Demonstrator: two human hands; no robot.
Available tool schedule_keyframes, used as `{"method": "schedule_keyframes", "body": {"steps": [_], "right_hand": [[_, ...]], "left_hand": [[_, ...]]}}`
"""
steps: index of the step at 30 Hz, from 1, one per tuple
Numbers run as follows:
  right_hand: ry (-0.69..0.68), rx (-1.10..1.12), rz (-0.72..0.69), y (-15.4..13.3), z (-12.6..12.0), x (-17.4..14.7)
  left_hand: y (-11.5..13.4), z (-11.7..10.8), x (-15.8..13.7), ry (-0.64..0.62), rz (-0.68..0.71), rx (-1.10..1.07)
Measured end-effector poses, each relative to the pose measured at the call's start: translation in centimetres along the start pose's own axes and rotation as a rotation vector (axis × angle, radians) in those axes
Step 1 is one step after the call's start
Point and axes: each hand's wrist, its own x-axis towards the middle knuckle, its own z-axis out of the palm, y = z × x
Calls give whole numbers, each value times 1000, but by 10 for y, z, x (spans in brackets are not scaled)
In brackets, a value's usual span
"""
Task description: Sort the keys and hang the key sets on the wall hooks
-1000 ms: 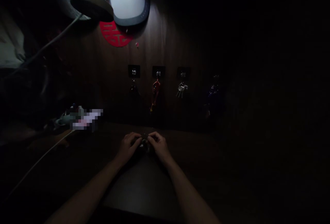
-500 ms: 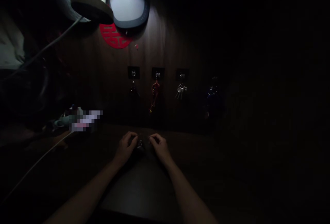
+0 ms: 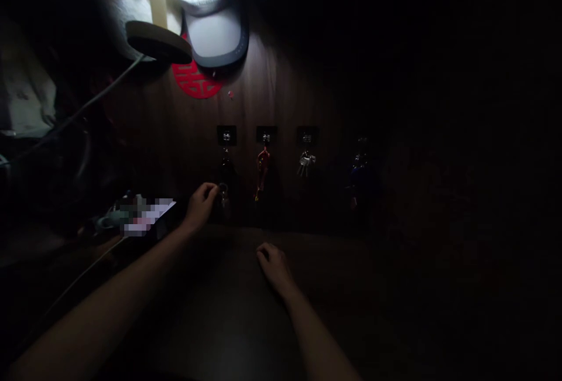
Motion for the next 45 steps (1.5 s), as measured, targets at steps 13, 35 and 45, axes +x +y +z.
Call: {"method": "schedule_keyframes", "body": {"steps": [13, 35, 45], "right_hand": [[-11, -47, 1, 6, 3, 2], [29, 10, -2, 7, 3, 1], [18, 12, 10, 2, 1, -1]], "left_hand": [[37, 0, 102, 72, -18, 68], [1, 3, 82, 17, -227, 23], [-38, 3, -33, -224, -336, -128]]}}
